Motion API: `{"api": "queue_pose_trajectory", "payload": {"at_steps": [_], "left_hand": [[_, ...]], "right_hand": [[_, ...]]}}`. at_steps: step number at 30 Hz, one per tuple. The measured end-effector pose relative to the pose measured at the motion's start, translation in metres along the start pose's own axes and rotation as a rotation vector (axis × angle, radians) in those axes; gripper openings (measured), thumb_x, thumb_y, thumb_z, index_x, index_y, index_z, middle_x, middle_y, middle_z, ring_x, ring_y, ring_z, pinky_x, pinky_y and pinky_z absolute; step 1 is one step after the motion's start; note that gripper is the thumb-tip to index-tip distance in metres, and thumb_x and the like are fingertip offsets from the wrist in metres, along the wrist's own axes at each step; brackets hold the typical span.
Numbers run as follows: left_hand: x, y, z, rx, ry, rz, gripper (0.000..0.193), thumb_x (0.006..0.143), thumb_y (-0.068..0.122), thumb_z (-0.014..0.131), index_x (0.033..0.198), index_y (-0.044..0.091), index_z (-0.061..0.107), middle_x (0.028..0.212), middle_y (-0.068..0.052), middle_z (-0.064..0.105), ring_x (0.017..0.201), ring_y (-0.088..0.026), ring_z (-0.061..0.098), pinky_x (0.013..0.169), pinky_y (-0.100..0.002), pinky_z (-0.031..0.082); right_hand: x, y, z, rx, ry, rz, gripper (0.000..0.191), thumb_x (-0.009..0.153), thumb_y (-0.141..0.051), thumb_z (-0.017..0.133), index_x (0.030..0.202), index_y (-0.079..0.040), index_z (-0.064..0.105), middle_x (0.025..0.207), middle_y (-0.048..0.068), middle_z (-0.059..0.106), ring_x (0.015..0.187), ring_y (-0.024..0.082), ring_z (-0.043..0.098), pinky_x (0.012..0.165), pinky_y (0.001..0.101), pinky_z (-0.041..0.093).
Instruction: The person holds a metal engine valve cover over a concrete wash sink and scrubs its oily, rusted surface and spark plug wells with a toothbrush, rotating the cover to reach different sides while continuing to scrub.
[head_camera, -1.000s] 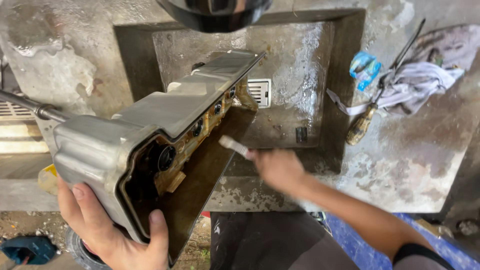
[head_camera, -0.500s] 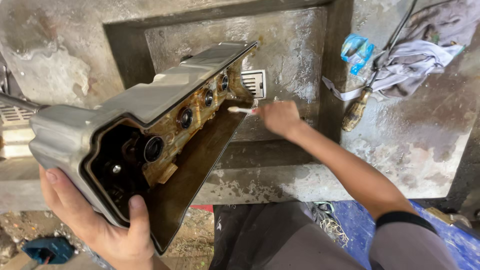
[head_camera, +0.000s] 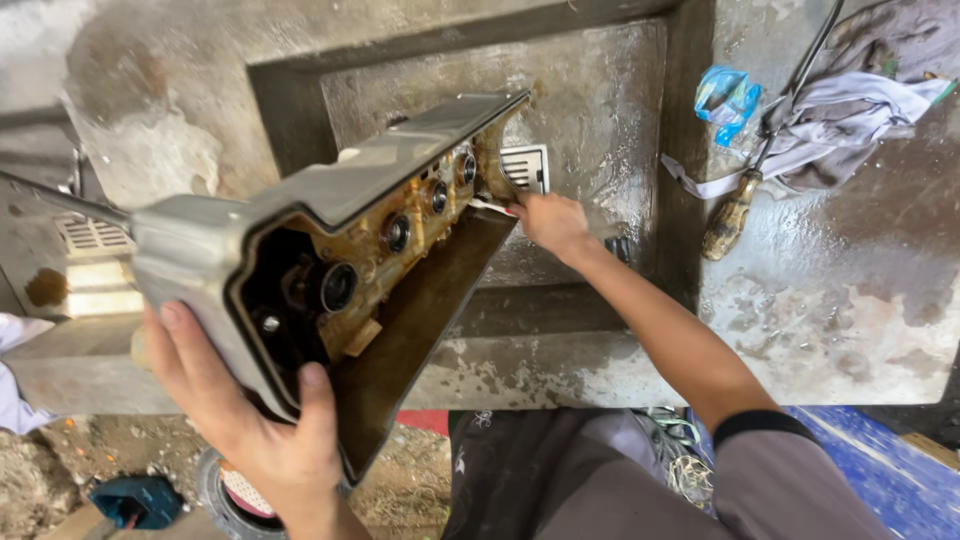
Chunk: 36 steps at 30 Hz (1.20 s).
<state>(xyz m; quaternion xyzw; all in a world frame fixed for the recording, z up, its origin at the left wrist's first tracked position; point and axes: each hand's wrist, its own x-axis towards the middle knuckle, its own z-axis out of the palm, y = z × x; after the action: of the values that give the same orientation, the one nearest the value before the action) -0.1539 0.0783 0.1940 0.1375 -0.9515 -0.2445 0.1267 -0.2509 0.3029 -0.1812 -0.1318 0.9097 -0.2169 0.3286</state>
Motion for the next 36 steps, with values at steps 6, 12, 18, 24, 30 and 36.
{"api": "queue_pose_trajectory", "payload": {"at_steps": [6, 12, 18, 24, 30, 36], "left_hand": [[-0.016, 0.006, 0.000, -0.008, 0.000, -0.038, 0.087, 0.091, 0.024, 0.072, 0.167, 0.020, 0.028, 0.170, -0.023, 0.024, 0.155, -0.041, 0.030, 0.129, -0.048, 0.022], [-0.040, 0.008, 0.002, -0.013, 0.008, -0.003, 0.096, 0.083, 0.022, 0.071, 0.169, 0.032, 0.029, 0.168, -0.025, 0.023, 0.157, -0.047, 0.031, 0.126, -0.053, 0.025], [-0.045, 0.004, 0.005, -0.072, 0.041, 0.055, 0.097, 0.079, 0.023, 0.069, 0.167, 0.039, 0.030, 0.168, -0.026, 0.023, 0.154, -0.048, 0.032, 0.124, -0.054, 0.028], [-0.054, -0.007, -0.001, -0.049, 0.029, 0.032, 0.097, 0.084, 0.024, 0.069, 0.170, 0.038, 0.028, 0.167, -0.027, 0.023, 0.154, -0.047, 0.031, 0.125, -0.054, 0.026], [-0.064, -0.032, -0.005, -0.030, 0.046, 0.023, 0.094, 0.086, 0.031, 0.067, 0.171, 0.035, 0.026, 0.169, -0.025, 0.025, 0.154, -0.043, 0.032, 0.125, -0.051, 0.025], [-0.073, -0.052, -0.006, -0.069, 0.081, -0.006, 0.088, 0.095, 0.046, 0.065, 0.171, 0.032, 0.024, 0.172, -0.018, 0.024, 0.156, -0.035, 0.027, 0.129, -0.049, 0.021]], "right_hand": [[-0.123, -0.030, -0.055, -0.067, -0.202, -0.092, 0.037, 0.109, -0.027, 0.036, 0.114, -0.012, 0.069, 0.056, 0.010, 0.060, 0.041, 0.025, 0.057, 0.035, 0.0437, 0.048], [-0.158, -0.034, -0.059, -0.085, -0.158, -0.306, 0.035, 0.108, -0.026, 0.040, 0.106, -0.004, 0.068, 0.042, 0.005, 0.047, 0.029, 0.023, 0.048, 0.031, 0.0434, 0.044], [-0.157, -0.036, -0.041, -0.277, -0.246, -0.350, 0.041, 0.112, -0.025, 0.034, 0.099, -0.004, 0.067, 0.054, 0.010, 0.061, 0.038, 0.025, 0.060, 0.037, 0.0433, 0.047], [-0.150, -0.045, -0.039, -0.072, -0.161, -0.242, 0.035, 0.106, -0.022, 0.039, 0.112, -0.004, 0.068, 0.056, 0.017, 0.065, 0.038, 0.028, 0.062, 0.035, 0.0430, 0.050], [-0.171, -0.085, -0.036, -0.015, -0.243, -0.314, 0.039, 0.109, -0.028, 0.037, 0.109, -0.007, 0.069, 0.046, 0.006, 0.055, 0.033, 0.021, 0.053, 0.033, 0.0400, 0.046], [-0.141, -0.073, -0.053, -0.187, -0.144, -0.250, 0.039, 0.111, -0.026, 0.035, 0.114, -0.009, 0.070, 0.052, 0.004, 0.054, 0.037, 0.018, 0.052, 0.033, 0.0390, 0.047]]}}
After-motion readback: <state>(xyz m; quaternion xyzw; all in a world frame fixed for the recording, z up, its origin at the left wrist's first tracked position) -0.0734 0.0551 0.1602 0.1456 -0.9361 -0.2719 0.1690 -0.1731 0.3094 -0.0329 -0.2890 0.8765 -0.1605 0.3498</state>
